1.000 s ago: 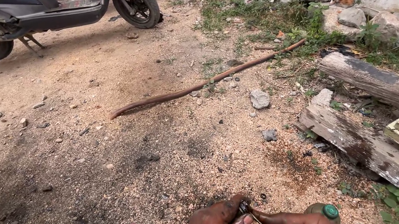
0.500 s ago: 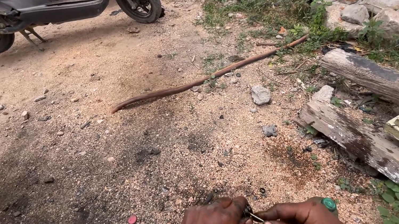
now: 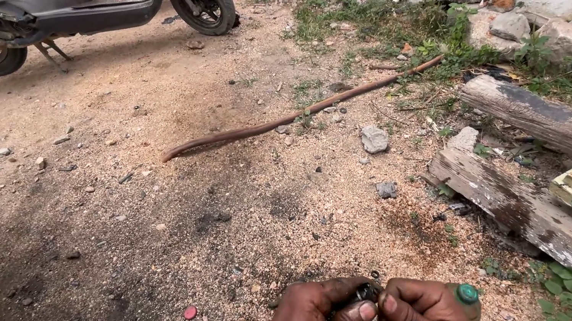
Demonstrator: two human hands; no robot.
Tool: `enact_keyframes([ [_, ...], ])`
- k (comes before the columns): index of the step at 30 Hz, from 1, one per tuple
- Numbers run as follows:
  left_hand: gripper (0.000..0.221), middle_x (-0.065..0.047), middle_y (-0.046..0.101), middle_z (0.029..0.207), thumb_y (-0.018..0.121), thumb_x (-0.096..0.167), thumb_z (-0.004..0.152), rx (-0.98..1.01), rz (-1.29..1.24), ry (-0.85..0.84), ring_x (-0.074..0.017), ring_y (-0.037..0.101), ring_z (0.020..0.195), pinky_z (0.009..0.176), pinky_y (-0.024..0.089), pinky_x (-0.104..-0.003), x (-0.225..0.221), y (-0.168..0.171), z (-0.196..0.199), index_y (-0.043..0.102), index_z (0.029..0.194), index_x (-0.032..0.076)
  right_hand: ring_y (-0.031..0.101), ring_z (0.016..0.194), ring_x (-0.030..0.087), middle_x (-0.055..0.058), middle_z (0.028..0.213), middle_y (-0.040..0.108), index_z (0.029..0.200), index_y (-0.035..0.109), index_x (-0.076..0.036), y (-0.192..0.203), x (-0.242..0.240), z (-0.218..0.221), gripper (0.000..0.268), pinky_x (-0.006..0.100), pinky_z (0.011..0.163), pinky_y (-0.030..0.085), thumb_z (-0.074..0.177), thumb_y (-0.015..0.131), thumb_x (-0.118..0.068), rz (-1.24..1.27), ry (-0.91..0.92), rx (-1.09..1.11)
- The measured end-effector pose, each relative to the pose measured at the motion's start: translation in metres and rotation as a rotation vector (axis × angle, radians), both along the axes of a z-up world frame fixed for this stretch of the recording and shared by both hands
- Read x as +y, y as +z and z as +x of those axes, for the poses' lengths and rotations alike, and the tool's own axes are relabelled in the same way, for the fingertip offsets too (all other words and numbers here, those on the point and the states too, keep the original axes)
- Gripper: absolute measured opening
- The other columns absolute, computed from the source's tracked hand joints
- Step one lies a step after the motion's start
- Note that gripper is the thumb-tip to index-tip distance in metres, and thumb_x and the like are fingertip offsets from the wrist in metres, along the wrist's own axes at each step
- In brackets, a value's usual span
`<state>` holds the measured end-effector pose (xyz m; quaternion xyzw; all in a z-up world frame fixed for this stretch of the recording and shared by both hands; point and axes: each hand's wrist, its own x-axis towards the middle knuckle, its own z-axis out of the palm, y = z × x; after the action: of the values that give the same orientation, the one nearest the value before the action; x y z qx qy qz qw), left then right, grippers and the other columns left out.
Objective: Cleaning and inspecting a small automotive or mechanical component by hand outdoors.
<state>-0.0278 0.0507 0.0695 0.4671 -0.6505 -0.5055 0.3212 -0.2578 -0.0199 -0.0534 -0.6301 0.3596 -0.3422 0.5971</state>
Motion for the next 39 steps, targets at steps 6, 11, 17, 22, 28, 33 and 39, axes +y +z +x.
enact_keyframes([
  [6, 0.030, -0.010, 0.079, 0.098, 0.066, 0.015, 0.095, 0.245, 0.011, 0.097, -0.0151, 0.074, 0.096, 0.088, 0.057, -0.032, -0.007, -0.019, -0.006, 0.073, 0.118, -0.002, 0.050, 0.047, 0.013, 0.004, 0.055, 0.056, 0.078, 0.068, 0.006, -0.025, -0.008, 0.008, 0.037, 0.030, 0.044, 0.037, 0.101, 0.064, -0.023, 0.155, 0.098, -0.349],
  [11, 0.028, -0.011, 0.077, 0.088, 0.065, 0.016, 0.098, 0.576, 0.183, 0.177, -0.0141, 0.069, 0.080, 0.073, 0.056, -0.030, -0.018, -0.055, -0.023, 0.075, 0.115, -0.005, 0.048, 0.046, 0.014, 0.006, 0.057, 0.057, 0.096, 0.073, 0.004, -0.034, -0.015, 0.016, 0.036, 0.030, 0.046, 0.035, 0.097, 0.057, -0.029, 0.452, -0.054, -0.319],
  [17, 0.028, -0.007, 0.066, 0.066, 0.067, 0.024, 0.096, 0.720, 0.337, 0.357, -0.0154, 0.054, 0.048, 0.043, 0.042, -0.028, -0.042, -0.078, -0.033, 0.076, 0.111, 0.002, 0.049, 0.043, 0.018, 0.005, 0.055, 0.049, 0.095, 0.065, -0.004, -0.082, -0.022, 0.031, 0.056, 0.032, 0.040, 0.037, 0.110, 0.050, -0.055, 0.683, 0.362, -0.919],
  [22, 0.028, -0.005, 0.061, 0.063, 0.065, 0.030, 0.097, 0.734, 0.394, 0.571, -0.0147, 0.049, 0.047, 0.043, 0.039, -0.029, -0.048, -0.068, -0.016, 0.073, 0.105, 0.004, 0.046, 0.043, 0.020, 0.008, 0.058, 0.049, 0.113, 0.062, -0.006, -0.038, -0.021, 0.039, 0.047, 0.035, 0.041, 0.035, 0.104, 0.052, -0.051, 0.743, 0.016, -0.574],
  [28, 0.038, -0.006, 0.064, 0.067, 0.059, 0.043, 0.100, 0.710, 0.464, 0.767, -0.0170, 0.052, 0.053, 0.049, 0.041, -0.033, -0.047, -0.048, -0.001, 0.062, 0.092, 0.006, 0.062, 0.057, 0.027, 0.021, 0.076, 0.069, 0.155, 0.039, -0.024, -0.053, -0.030, 0.035, 0.063, 0.040, 0.055, 0.051, 0.098, 0.066, -0.022, 0.715, -0.298, 0.137],
  [33, 0.044, -0.007, 0.067, 0.070, 0.052, 0.049, 0.101, 0.651, 0.437, 0.743, -0.0163, 0.054, 0.055, 0.051, 0.044, -0.032, -0.053, -0.040, 0.007, 0.063, 0.091, 0.007, 0.083, 0.086, 0.024, 0.012, 0.101, 0.077, 0.156, 0.028, -0.027, -0.090, -0.024, 0.037, 0.078, 0.041, 0.084, 0.070, 0.092, 0.072, -0.027, 0.301, -0.095, 0.514],
  [39, 0.043, -0.008, 0.067, 0.072, 0.052, 0.044, 0.101, 0.557, 0.375, 0.668, -0.0150, 0.053, 0.052, 0.048, 0.046, -0.031, -0.039, -0.021, 0.028, 0.069, 0.105, 0.004, 0.072, 0.104, 0.038, 0.020, 0.107, 0.076, 0.132, 0.064, -0.016, -0.111, 0.030, 0.044, 0.039, 0.054, 0.096, 0.056, 0.096, 0.063, -0.029, -0.379, 0.330, 1.155],
])
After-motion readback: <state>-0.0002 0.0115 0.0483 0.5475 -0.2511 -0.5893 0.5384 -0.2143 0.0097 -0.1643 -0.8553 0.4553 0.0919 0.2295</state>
